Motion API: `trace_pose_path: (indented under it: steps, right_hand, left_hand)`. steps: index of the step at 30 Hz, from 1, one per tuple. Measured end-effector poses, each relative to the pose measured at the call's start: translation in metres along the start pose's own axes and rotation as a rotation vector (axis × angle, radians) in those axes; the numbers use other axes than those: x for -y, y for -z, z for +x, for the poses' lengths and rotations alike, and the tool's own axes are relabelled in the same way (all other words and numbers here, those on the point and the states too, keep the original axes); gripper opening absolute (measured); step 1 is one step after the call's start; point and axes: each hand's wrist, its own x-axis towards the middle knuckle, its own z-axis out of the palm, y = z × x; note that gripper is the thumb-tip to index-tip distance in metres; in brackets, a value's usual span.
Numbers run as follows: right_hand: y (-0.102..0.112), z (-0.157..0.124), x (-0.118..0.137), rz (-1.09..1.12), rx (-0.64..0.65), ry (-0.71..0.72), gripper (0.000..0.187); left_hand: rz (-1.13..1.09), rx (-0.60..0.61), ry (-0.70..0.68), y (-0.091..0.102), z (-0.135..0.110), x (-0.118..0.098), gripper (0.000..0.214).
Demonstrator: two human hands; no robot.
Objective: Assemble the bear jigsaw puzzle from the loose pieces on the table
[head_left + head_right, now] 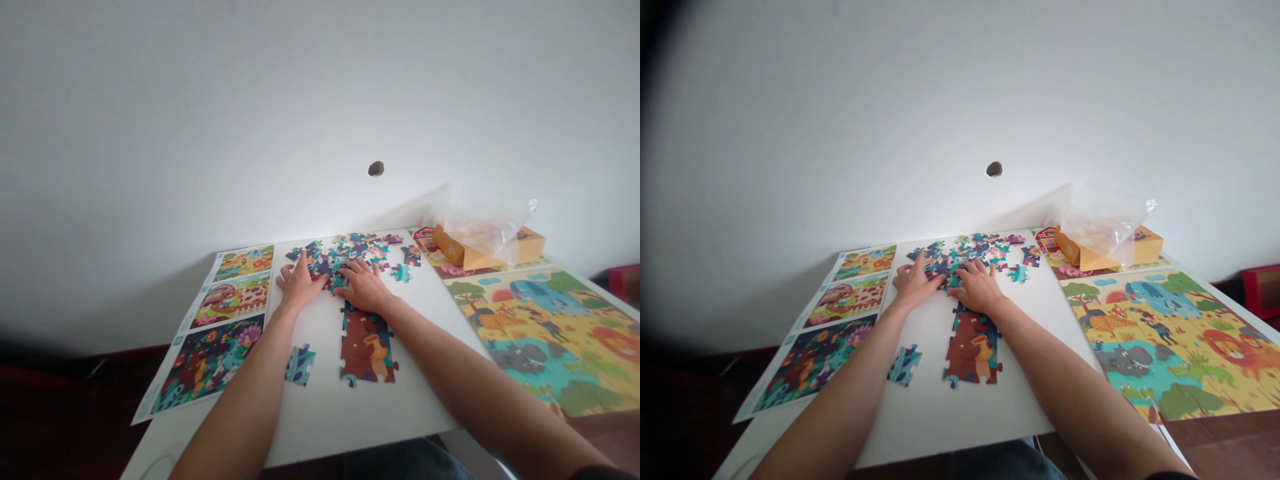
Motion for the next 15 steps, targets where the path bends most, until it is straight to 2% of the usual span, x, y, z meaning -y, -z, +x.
trace_pose_path:
  steps: [6, 10, 15]
  right_hand:
    - [0.004, -0.001, 0.001, -0.003, 0.002, 0.055, 0.054]
    - [0.009, -0.002, 0.005, 0.009, 0.112, 0.176, 0.050]
    - [0.009, -0.002, 0.007, -0.021, 0.097, 0.119, 0.047]
  left_hand:
    - [-0.014, -0.112, 0.082, -0.001, 0.006, 0.007, 0.064]
    - [-0.009, -0.120, 0.048, -0.002, 0.006, 0.009, 0.051]
    - [0.025, -0.132, 0.074, -0.002, 0.006, 0.012, 0.041]
